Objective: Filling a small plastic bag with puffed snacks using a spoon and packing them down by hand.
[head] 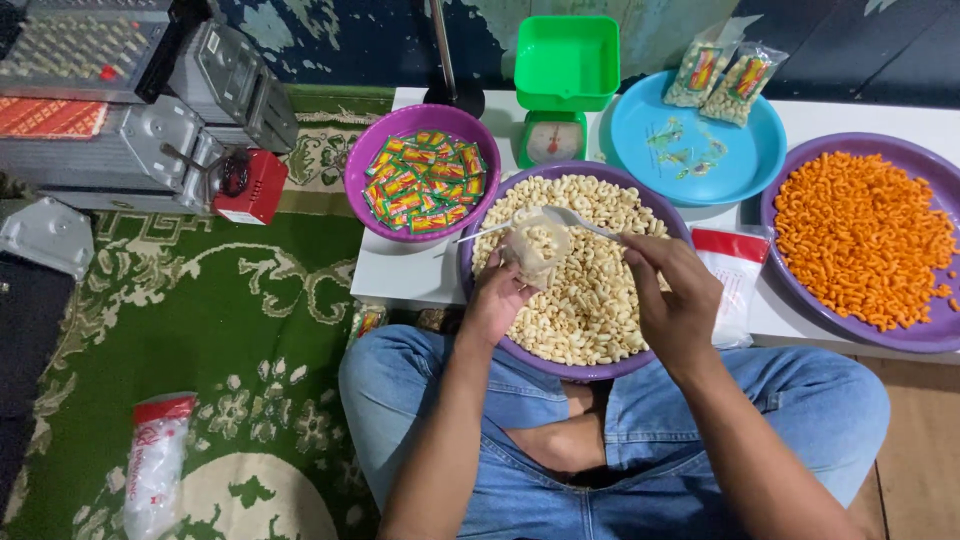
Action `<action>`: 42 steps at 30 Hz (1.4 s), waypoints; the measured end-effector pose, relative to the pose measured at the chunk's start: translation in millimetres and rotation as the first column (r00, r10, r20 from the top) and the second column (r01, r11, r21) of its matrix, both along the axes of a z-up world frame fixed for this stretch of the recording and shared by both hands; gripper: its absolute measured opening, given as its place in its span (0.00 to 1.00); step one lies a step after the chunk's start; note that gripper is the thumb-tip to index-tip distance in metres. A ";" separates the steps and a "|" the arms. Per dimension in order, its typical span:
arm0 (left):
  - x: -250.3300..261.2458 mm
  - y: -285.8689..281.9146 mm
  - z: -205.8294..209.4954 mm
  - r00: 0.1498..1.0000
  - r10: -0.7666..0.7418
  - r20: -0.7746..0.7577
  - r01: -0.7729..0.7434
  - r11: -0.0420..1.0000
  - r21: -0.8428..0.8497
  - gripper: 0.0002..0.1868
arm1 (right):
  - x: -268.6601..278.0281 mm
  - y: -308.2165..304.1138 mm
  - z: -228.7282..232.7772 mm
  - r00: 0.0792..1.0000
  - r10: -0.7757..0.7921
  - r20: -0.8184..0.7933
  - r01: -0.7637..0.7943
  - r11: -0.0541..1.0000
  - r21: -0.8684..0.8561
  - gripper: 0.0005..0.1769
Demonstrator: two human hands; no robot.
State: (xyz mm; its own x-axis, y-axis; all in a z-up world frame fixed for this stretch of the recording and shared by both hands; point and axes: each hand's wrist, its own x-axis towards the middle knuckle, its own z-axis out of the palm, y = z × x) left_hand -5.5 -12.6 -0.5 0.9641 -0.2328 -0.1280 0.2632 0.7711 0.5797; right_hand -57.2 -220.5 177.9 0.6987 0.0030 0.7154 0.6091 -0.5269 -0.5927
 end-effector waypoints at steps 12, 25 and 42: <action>3.1 1.4 -15.1 0.999 -0.027 0.041 0.029 0.998 -0.062 0.35 | -4.9 1.4 -2.1 0.990 0.120 0.076 -0.110 0.986 -0.124 0.05; 3.3 0.1 -15.2 0.997 -0.044 0.066 0.050 0.996 -0.079 0.37 | -12.6 9.4 14.1 0.977 0.167 0.133 -0.140 0.971 -0.194 0.04; 0.2 -0.3 -3.1 0.997 -0.058 0.052 0.063 0.991 -0.118 0.37 | -10.1 -9.8 -27.0 0.995 0.087 0.052 -0.083 0.993 -0.084 0.05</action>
